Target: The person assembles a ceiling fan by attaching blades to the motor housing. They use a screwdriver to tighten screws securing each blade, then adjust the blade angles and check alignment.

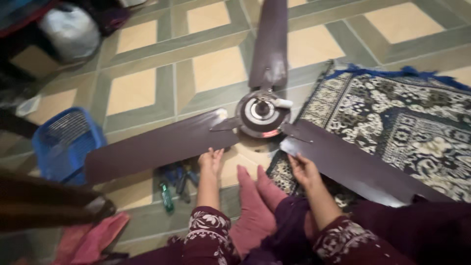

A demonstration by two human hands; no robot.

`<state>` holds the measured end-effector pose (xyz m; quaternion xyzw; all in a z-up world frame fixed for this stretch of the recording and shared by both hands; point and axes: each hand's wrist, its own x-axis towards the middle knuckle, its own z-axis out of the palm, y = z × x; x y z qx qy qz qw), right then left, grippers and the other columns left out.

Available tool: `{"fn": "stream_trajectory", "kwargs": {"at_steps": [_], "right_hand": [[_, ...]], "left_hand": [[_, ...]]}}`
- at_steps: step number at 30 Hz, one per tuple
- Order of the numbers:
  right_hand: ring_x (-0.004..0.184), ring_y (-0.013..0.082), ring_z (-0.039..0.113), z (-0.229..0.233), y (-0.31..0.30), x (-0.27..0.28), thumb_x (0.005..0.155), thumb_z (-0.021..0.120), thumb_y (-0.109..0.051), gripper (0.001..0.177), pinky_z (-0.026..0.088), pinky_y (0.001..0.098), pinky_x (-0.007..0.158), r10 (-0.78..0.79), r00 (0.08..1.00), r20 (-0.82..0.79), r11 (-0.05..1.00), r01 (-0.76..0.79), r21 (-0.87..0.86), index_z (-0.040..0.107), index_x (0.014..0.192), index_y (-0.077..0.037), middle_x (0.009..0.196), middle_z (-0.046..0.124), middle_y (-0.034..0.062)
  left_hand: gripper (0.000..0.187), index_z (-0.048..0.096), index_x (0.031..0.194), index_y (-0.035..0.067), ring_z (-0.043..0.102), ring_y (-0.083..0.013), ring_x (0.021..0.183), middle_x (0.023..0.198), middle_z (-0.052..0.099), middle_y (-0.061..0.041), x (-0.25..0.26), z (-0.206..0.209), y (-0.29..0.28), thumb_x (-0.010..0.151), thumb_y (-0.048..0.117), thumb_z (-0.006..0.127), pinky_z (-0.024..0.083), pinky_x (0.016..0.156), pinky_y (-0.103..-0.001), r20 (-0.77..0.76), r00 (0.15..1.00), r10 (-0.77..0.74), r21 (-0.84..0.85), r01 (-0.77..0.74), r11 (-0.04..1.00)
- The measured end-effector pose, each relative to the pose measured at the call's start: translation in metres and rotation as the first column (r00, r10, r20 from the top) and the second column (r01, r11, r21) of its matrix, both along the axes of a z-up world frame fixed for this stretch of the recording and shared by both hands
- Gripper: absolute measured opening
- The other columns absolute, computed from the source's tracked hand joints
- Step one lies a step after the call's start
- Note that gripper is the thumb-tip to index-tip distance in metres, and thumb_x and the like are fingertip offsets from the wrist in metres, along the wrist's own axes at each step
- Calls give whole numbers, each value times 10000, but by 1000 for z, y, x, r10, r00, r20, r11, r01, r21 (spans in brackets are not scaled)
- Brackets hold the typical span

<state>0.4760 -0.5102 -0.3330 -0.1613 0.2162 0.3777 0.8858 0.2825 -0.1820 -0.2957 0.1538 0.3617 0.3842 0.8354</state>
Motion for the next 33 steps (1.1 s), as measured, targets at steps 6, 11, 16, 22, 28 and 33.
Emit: {"fn": "stream_trajectory", "kwargs": {"at_steps": [6,11,16,22,28,33], "right_hand": [[1258,317,642,9,-4,-9,1015,589,-123,79,503,537,1109,83,980,181,988,-57,-144,631,1018,-57,1186,711,130],[1213,317,629,32,-4,-28,1032,492,-425,437,496,484,1062,275,942,192,909,-189,-372,633,1217,-55,1204,711,144],[1035,349,709,73,-14,-20,965,614,-500,576,564,451,880,869,494,37,271,-411,-871,721,1169,28,1116,762,241],[1219,307,632,118,1,60,782,783,-529,647,506,433,1062,947,-34,319,261,656,-708,710,1256,-95,1284,694,143],[1495,356,302,94,25,93,718,719,-716,850,87,657,1205,947,-217,236,318,719,-618,664,1277,-78,1427,523,132],[1378,319,427,77,34,100,690,765,-712,737,204,576,1189,941,-179,287,327,700,-635,710,1105,-106,1317,558,123]], "left_hand": [[174,712,1022,6,748,-469,1043,965,712,-150,-62,13,6,862,67,682,615,816,-539,-843,529,94,339,388,857],[304,722,1014,131,664,-366,1065,1097,687,-125,-123,23,18,770,303,775,519,880,-513,-767,-269,582,153,805,573],[236,720,1118,139,723,-372,1022,1144,702,-142,-127,41,14,930,257,641,538,874,-524,-684,-391,616,-81,880,468],[283,721,1123,46,723,-393,1039,1141,722,-219,-53,137,-36,925,201,591,591,826,-554,-793,-423,439,-234,876,421],[291,637,1160,125,689,-432,959,987,734,-218,63,195,-129,873,169,612,523,831,-548,-924,145,355,120,989,-92],[195,712,1037,110,712,-400,874,892,740,-181,139,177,-149,876,216,687,541,763,-528,-872,268,409,194,957,-215]]}}
